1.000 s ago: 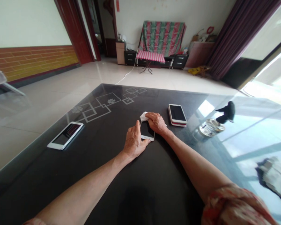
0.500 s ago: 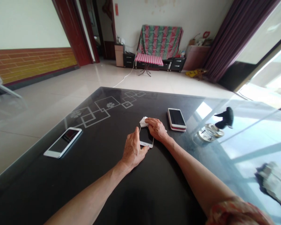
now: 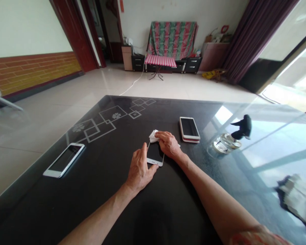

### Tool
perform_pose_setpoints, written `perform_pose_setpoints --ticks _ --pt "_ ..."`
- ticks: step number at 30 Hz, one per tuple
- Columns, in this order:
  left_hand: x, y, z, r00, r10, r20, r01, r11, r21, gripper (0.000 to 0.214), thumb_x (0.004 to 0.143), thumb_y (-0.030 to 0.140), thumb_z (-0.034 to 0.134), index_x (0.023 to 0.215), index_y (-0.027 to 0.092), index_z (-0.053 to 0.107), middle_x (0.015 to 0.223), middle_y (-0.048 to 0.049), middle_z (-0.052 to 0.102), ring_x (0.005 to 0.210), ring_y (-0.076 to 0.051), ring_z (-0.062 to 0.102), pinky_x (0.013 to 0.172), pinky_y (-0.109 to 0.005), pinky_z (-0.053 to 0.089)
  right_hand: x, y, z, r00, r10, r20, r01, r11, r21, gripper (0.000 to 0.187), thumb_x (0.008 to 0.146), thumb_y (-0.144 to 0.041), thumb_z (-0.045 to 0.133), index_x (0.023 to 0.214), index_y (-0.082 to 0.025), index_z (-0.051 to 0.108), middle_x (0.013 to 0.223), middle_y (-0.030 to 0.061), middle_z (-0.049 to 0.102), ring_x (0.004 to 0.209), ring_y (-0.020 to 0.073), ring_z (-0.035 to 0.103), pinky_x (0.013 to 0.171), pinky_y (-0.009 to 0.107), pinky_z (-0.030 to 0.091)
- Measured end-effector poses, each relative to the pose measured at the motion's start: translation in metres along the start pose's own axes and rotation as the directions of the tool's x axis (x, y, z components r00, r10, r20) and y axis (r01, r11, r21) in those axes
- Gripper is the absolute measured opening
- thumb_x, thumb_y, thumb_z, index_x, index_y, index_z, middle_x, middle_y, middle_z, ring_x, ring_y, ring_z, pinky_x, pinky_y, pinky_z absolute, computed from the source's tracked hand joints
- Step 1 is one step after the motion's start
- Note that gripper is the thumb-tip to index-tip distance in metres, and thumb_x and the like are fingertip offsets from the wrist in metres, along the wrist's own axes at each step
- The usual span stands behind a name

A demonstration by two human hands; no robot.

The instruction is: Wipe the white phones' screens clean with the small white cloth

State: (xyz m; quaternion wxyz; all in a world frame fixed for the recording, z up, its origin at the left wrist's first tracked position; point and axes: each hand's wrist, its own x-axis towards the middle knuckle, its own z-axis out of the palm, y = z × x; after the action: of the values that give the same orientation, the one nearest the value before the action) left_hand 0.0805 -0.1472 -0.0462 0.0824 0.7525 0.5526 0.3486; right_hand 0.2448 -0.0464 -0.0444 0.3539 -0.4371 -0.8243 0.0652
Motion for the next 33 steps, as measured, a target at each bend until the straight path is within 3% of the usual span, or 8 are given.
perform_pose_setpoints --ticks 12,17,23,33 --pt "-0.003 -0.002 -0.002 1.000 -0.008 -0.002 0.008 1.000 -0.028 0.088 0.072 0.025 0.069 0.145 0.013 0.021 0.123 -0.0151 0.055 0.115 -0.031 0.050 0.099 -0.048 0.044 0.000 -0.007 -0.002 1.000 0.012 0.016 -0.012 0.999 -0.043 0.036 0.081 -0.005 0.046 0.103 -0.022 0.068 0.115 0.0027 0.067 0.104 0.0200 0.060 0.095 0.035 0.045" --pt "0.000 -0.005 0.004 0.999 -0.009 -0.037 0.008 1.000 -0.019 0.087 0.073 0.024 0.069 0.144 0.007 0.021 0.124 -0.0182 0.055 0.115 -0.031 0.048 0.099 -0.047 0.043 0.010 -0.005 0.005 0.999 0.015 0.036 -0.012 0.996 -0.083 0.034 0.081 -0.006 0.048 0.104 -0.023 0.067 0.116 0.0027 0.067 0.104 0.0215 0.059 0.092 0.037 0.045" --pt "0.005 -0.007 0.006 0.998 0.006 -0.068 -0.005 1.000 0.011 0.086 0.073 0.022 0.069 0.143 0.007 0.023 0.124 -0.0202 0.055 0.112 -0.032 0.050 0.097 -0.048 0.044 0.020 0.005 0.016 1.000 -0.007 -0.007 0.006 0.999 -0.044 0.035 0.078 -0.005 0.047 0.099 -0.022 0.069 0.113 0.0026 0.068 0.105 0.0213 0.060 0.096 0.037 0.045" --pt "0.008 -0.008 0.007 0.998 -0.005 -0.068 0.005 1.000 -0.010 0.086 0.074 0.024 0.069 0.143 0.003 0.022 0.126 -0.0230 0.053 0.113 -0.033 0.050 0.094 -0.048 0.044 0.021 0.008 0.018 0.994 -0.091 -0.056 0.090 0.996 -0.016 0.035 0.076 -0.004 0.045 0.096 -0.019 0.069 0.107 0.0062 0.070 0.101 0.0203 0.063 0.095 0.036 0.046"
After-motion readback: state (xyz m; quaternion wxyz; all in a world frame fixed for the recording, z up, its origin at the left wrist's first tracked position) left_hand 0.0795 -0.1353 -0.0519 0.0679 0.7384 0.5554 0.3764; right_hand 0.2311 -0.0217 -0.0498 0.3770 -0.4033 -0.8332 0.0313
